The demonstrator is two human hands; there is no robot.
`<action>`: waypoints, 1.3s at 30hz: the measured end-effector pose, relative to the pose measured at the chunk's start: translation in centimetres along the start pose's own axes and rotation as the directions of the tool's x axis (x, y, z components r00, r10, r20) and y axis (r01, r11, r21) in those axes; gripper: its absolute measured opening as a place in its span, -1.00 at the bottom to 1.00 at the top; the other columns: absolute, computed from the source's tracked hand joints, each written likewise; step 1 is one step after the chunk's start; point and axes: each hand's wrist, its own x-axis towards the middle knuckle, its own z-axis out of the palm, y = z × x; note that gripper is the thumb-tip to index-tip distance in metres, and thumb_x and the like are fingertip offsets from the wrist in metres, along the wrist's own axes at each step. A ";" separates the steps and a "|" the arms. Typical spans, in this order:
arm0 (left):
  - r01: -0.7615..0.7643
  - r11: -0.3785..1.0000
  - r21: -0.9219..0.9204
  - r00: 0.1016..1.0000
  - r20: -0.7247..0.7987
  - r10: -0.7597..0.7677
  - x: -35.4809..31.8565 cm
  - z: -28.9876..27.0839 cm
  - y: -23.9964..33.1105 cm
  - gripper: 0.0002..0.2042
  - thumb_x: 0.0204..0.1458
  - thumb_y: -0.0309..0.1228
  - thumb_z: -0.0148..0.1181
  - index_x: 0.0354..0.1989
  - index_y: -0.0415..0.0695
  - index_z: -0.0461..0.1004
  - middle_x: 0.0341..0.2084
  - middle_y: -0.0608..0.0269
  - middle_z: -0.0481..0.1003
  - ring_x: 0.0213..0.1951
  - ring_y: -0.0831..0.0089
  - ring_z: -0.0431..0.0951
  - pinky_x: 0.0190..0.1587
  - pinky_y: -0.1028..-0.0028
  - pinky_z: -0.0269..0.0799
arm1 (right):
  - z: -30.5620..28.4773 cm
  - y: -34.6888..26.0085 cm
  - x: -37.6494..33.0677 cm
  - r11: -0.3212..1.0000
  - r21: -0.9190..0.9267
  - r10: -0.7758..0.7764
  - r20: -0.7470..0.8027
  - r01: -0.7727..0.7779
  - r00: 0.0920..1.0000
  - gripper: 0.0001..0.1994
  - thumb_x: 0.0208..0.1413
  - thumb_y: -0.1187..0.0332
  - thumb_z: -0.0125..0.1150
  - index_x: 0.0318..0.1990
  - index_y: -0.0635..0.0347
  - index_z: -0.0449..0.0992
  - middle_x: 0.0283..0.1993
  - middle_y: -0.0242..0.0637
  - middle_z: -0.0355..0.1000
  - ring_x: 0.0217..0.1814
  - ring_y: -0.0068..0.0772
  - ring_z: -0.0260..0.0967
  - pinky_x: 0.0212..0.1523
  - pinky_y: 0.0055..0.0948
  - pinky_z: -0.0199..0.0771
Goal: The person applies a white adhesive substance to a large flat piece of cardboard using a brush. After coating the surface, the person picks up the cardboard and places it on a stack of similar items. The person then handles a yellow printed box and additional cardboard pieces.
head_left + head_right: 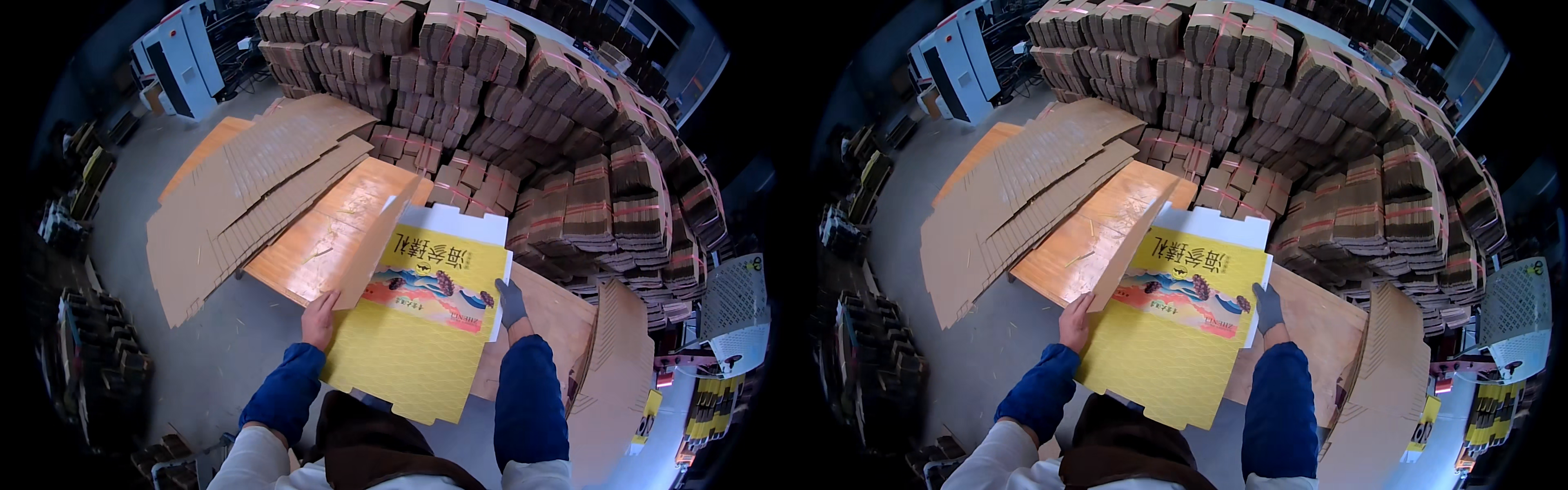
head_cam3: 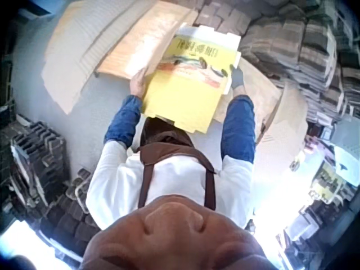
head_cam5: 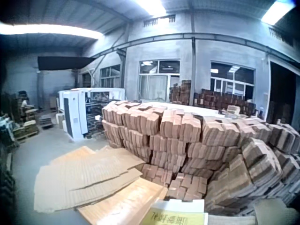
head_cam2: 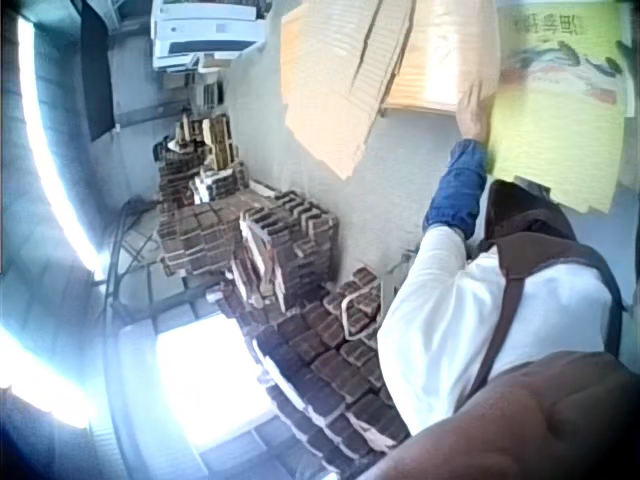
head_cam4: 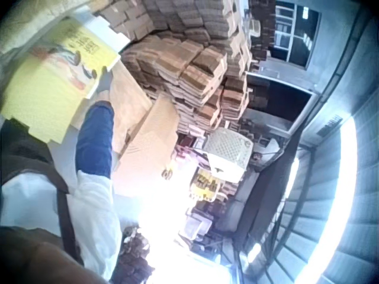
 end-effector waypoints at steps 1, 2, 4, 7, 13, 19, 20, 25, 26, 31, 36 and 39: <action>-0.009 0.999 0.043 1.000 -0.024 0.010 -0.4 0.1 -0.8 -0.59 -0.02 -0.61 0.00 0.06 -0.08 0.42 -0.04 0.10 0.47 -0.03 0.13 0.47 -0.01 0.32 0.38 | 0.6 0.9 1.4 1.000 0.030 -0.002 0.050 0.000 0.999 -0.61 0.16 0.34 0.14 0.08 0.38 0.35 -0.09 -0.19 0.46 -0.14 -0.35 0.42 -0.11 -0.38 0.43; 0.000 0.995 0.098 1.000 -0.015 0.002 -0.8 0.1 -2.4 -0.58 -0.02 -0.61 -0.01 0.07 -0.07 0.42 -0.03 0.12 0.46 -0.02 0.15 0.46 0.01 0.32 0.36 | 2.1 1.6 2.5 0.998 0.062 -0.006 0.107 -0.001 0.994 -0.61 0.16 0.33 0.14 0.08 0.38 0.35 -0.09 -0.20 0.46 -0.14 -0.36 0.43 -0.11 -0.38 0.43; 0.025 0.984 0.174 1.000 0.003 -0.026 -1.8 1.4 -4.7 -0.57 -0.02 -0.60 -0.02 0.09 -0.05 0.41 -0.01 0.16 0.45 -0.01 0.18 0.46 0.06 0.31 0.32 | 3.3 4.0 4.7 0.997 0.000 0.072 0.082 -0.072 0.994 -0.60 0.09 0.35 0.22 0.07 0.31 0.40 -0.11 -0.19 0.50 -0.14 -0.35 0.45 -0.12 -0.38 0.41; 0.044 0.982 0.181 0.977 0.198 -0.080 -1.9 5.3 -5.6 -0.50 -0.04 -0.59 -0.01 0.15 -0.01 0.36 0.08 0.08 0.36 0.09 0.16 0.37 0.15 0.28 0.23 | 0.0 8.4 7.4 0.733 -0.680 -0.054 -0.059 -0.001 0.997 -0.63 -0.06 0.27 0.27 -0.13 0.35 0.49 -0.25 0.01 0.53 -0.19 -0.14 0.52 -0.18 -0.31 0.48; -0.045 0.970 0.241 0.945 0.324 -0.036 -1.3 5.1 -9.1 -0.53 0.00 -0.55 -0.03 0.16 -0.03 0.34 0.09 0.00 0.33 0.10 0.06 0.36 0.15 0.23 0.29 | 1.6 13.0 2.9 0.705 -0.691 0.062 -0.162 -0.159 0.985 -0.74 -0.04 0.36 0.22 -0.19 0.30 0.52 -0.29 -0.04 0.55 -0.32 -0.20 0.54 -0.29 -0.33 0.54; -0.135 0.961 0.241 0.932 0.361 0.041 -0.2 7.2 -7.3 -0.45 -0.07 -0.60 0.02 0.20 -0.04 0.29 0.10 -0.01 0.32 0.12 0.05 0.34 0.15 0.24 0.29 | -3.1 11.2 3.5 0.729 -0.682 -0.017 -0.111 -0.064 0.994 -0.73 0.00 0.41 0.22 -0.11 0.28 0.51 -0.39 -0.16 0.53 -0.46 -0.38 0.50 -0.43 -0.42 0.52; -0.096 0.974 0.204 0.931 0.364 0.016 0.2 7.7 -6.9 -0.42 -0.10 -0.60 0.04 0.22 -0.05 0.26 0.12 0.00 0.31 0.13 0.05 0.33 0.15 0.25 0.29 | -3.9 10.6 3.5 0.691 -0.720 -0.022 -0.107 -0.062 0.994 -0.72 0.00 0.39 0.23 -0.11 0.28 0.51 -0.38 -0.17 0.53 -0.47 -0.39 0.50 -0.43 -0.43 0.51; 0.056 0.991 0.119 0.930 0.356 -0.095 -0.1 3.6 -9.2 -0.29 -0.16 -0.58 0.16 0.28 -0.11 0.14 0.09 -0.01 0.37 0.12 0.03 0.37 0.13 0.26 0.31 | 2.9 8.1 -2.3 0.631 -0.775 -0.094 -0.024 0.041 0.995 -0.60 0.03 0.17 0.24 -0.03 0.21 0.47 -0.14 -0.05 0.52 -0.07 -0.13 0.48 -0.06 -0.30 0.44; 0.175 0.983 0.061 0.912 0.365 -0.186 -0.1 3.4 -9.2 -0.29 -0.15 -0.56 0.18 0.29 -0.10 0.13 0.07 -0.03 0.38 0.11 0.01 0.38 0.13 0.26 0.31 | 2.2 7.8 -3.7 0.667 -0.745 -0.061 -0.031 0.017 0.998 -0.61 0.03 0.19 0.24 -0.03 0.22 0.47 -0.14 -0.06 0.52 -0.07 -0.14 0.48 -0.05 -0.32 0.44; 0.573 0.780 -0.249 0.786 0.435 -0.439 1.2 5.1 -9.3 -0.25 -0.07 -0.51 0.25 0.34 -0.09 0.05 0.01 0.10 0.45 0.02 0.28 0.47 0.03 0.39 0.38 | -6.9 9.5 -9.9 0.769 -0.636 0.049 -0.049 -0.069 0.998 -0.72 0.13 0.36 0.17 -0.02 0.27 0.46 -0.26 -0.24 0.50 -0.32 -0.46 0.47 -0.36 -0.49 0.52; 0.550 0.698 -0.459 0.834 0.270 -0.480 -0.5 7.0 -15.1 -0.56 -0.03 -0.53 0.24 0.08 -0.21 0.38 -0.16 0.20 0.52 -0.15 0.46 0.50 -0.13 0.48 0.42 | -9.7 9.8 -14.7 0.876 -0.423 0.186 -0.145 -0.231 0.972 -0.73 0.10 0.39 0.17 -0.05 0.30 0.47 -0.32 -0.23 0.50 -0.39 -0.44 0.49 -0.39 -0.50 0.53; 0.630 0.571 -0.526 0.762 0.281 -0.583 -0.1 7.7 -14.1 -0.71 -0.01 -0.50 0.22 -0.08 -0.24 0.47 -0.22 0.23 0.54 -0.19 0.44 0.51 -0.14 0.44 0.42 | -11.7 9.7 -16.1 0.880 -0.355 0.246 -0.230 -0.317 0.942 -0.72 0.10 0.42 0.16 -0.04 0.31 0.46 -0.30 -0.21 0.49 -0.37 -0.43 0.50 -0.41 -0.49 0.54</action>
